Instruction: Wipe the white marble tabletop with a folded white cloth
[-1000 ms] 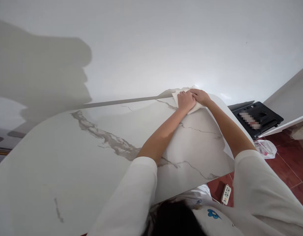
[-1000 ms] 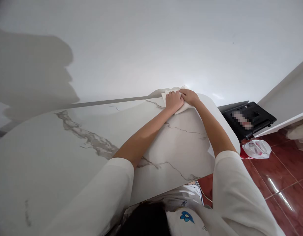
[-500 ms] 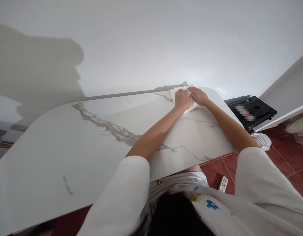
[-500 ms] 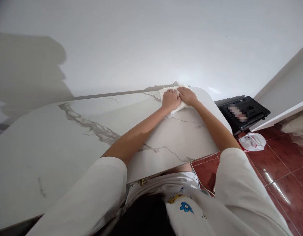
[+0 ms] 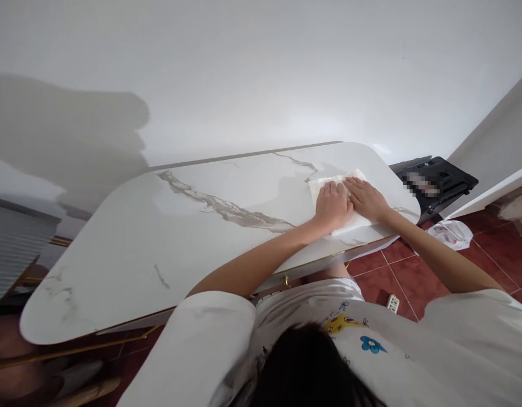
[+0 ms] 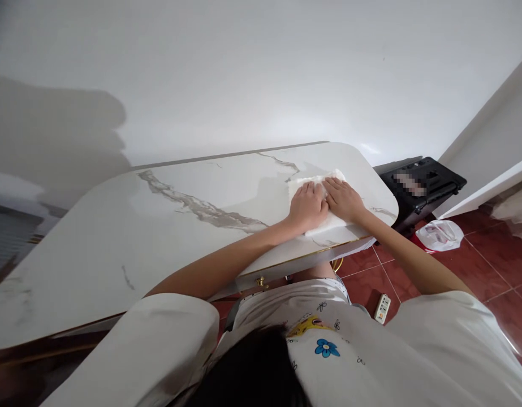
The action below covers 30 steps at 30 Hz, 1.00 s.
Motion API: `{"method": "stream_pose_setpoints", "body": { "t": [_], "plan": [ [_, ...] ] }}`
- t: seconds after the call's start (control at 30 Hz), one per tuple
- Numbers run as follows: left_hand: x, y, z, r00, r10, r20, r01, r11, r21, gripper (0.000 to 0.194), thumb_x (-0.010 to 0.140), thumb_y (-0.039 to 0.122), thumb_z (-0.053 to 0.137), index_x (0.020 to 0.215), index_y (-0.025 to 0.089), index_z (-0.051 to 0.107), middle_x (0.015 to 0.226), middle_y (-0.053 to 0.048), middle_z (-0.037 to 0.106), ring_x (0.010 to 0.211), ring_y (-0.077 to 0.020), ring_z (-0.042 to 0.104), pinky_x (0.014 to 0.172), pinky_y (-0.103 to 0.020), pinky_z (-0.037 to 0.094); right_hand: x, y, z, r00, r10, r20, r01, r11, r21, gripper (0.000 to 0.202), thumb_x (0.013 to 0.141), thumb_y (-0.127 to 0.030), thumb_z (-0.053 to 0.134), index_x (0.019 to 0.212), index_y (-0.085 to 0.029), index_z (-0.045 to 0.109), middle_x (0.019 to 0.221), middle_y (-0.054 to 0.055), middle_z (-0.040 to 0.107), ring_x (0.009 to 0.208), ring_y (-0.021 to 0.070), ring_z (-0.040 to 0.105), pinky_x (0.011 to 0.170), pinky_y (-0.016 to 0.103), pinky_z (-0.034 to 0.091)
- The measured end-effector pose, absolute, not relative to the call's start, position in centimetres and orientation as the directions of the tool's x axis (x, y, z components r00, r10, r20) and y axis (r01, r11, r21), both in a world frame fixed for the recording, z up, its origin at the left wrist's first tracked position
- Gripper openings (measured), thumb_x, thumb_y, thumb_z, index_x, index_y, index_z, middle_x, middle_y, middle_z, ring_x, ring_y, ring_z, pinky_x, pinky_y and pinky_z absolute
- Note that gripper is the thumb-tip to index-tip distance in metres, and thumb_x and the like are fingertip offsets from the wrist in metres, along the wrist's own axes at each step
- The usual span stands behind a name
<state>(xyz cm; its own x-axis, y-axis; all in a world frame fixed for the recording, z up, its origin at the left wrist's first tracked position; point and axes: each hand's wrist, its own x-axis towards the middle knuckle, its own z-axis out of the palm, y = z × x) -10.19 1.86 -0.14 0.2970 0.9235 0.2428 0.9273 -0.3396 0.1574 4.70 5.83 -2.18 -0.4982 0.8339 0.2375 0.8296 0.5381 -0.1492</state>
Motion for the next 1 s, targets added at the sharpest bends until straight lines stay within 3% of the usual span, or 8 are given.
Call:
{"method": "stream_pose_setpoints", "body": {
  "t": [0.17, 0.43, 0.7, 1.0],
  "plan": [
    [-7.8, -1.1, 0.1, 0.363, 0.905, 0.219, 0.914, -0.392, 0.106, 0.053, 0.092, 0.026, 0.039, 0.133, -0.008, 0.043, 0.137, -0.031, 0.048, 0.132, -0.0353, 0.044, 0.111, -0.044, 0.031, 7.2, 2.0, -2.1, -0.492, 0.837, 0.239, 0.832, 0.533, -0.154, 0.054, 0.097, -0.033, 0.024, 0.144, -0.016, 0.043, 0.149, 0.008, 0.042, 0.140, 0.0250, 0.035, 0.115, 0.049, 0.030],
    [-3.9, -0.8, -0.3, 0.408, 0.869, 0.279, 0.874, -0.460, 0.156, 0.048, 0.090, 0.027, 0.041, 0.128, -0.002, 0.050, 0.132, -0.027, 0.053, 0.126, -0.0340, 0.048, 0.107, -0.044, 0.035, 11.7, 1.2, -2.2, -0.414, 0.864, 0.286, 0.863, 0.472, -0.179, 0.053, 0.096, -0.038, 0.027, 0.142, -0.022, 0.046, 0.146, 0.004, 0.047, 0.138, 0.0245, 0.039, 0.114, 0.047, 0.034],
    [-2.7, 5.6, -0.1, 0.400, 0.869, 0.290, 0.851, -0.470, 0.235, 0.034, 0.091, 0.024, 0.041, 0.112, 0.003, 0.057, 0.116, -0.023, 0.060, 0.113, -0.0307, 0.053, 0.099, -0.040, 0.039, 12.5, 7.8, -1.9, -0.394, 0.862, 0.318, 0.867, 0.463, -0.181, 0.050, 0.095, -0.033, 0.031, 0.138, -0.020, 0.051, 0.142, 0.006, 0.052, 0.134, 0.0267, 0.043, 0.112, 0.049, 0.035],
    [-3.9, 14.6, -0.2, 0.273, 0.932, 0.236, 0.885, -0.340, 0.317, 0.031, 0.094, 0.023, 0.037, 0.116, 0.010, 0.054, 0.119, -0.019, 0.058, 0.117, -0.0303, 0.049, 0.100, -0.042, 0.035, 10.2, 18.1, -1.4, -0.399, 0.872, 0.282, 0.855, 0.466, -0.229, 0.046, 0.094, -0.031, 0.032, 0.132, -0.023, 0.056, 0.142, 0.002, 0.053, 0.130, 0.0268, 0.048, 0.108, 0.045, 0.039]
  ]
}}
